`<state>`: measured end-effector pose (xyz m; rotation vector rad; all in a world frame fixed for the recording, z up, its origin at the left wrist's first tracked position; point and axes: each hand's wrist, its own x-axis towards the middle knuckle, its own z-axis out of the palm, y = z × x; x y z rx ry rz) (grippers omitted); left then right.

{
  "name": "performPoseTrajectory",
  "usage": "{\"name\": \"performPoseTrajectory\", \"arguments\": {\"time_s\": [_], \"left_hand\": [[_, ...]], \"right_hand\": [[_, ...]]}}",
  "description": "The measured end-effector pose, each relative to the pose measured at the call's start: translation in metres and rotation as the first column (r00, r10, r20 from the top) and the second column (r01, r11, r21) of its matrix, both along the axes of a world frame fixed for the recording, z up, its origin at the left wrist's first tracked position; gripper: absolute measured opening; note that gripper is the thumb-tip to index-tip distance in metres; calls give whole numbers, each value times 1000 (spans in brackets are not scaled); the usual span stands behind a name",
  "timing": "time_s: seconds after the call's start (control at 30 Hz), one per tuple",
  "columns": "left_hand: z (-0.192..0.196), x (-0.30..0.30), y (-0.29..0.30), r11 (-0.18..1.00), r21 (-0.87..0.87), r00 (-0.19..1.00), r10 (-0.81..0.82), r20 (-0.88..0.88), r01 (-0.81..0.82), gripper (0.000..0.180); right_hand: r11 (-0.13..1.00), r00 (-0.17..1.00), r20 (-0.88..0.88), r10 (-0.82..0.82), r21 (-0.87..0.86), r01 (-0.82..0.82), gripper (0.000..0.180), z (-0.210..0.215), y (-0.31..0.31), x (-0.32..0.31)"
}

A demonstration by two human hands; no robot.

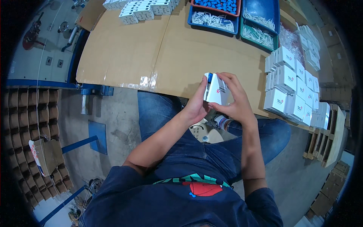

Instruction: Packaging electronic modules into small boxes and adding components from plastic bins.

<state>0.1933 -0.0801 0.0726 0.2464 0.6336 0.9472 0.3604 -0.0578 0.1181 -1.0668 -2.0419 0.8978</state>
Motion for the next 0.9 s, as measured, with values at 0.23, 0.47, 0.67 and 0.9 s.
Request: {"name": "performPoseTrajectory", "arguments": {"time_s": [0.23,0.47,0.67,0.9], "left_hand": [[7,0,-1,1000,-15,1000,5,7,-5,63],[-2,2,-1,1000,-3,1000,3,22,-3,63],[-1,2,-2,1000,-4,1000,6,11,-6,63],[1,-3,-1,1000,-27,998,11,57,-9,57]], "right_hand": [[1000,1000,8,-17,7,17,82,-3,0,-1],[999,1000,-5,-13,-44,13,83,-5,-1,0],[999,1000,16,-9,-38,9,83,-6,0,-1],[999,1000,17,2,-55,-1,86,-8,2,1]]}}
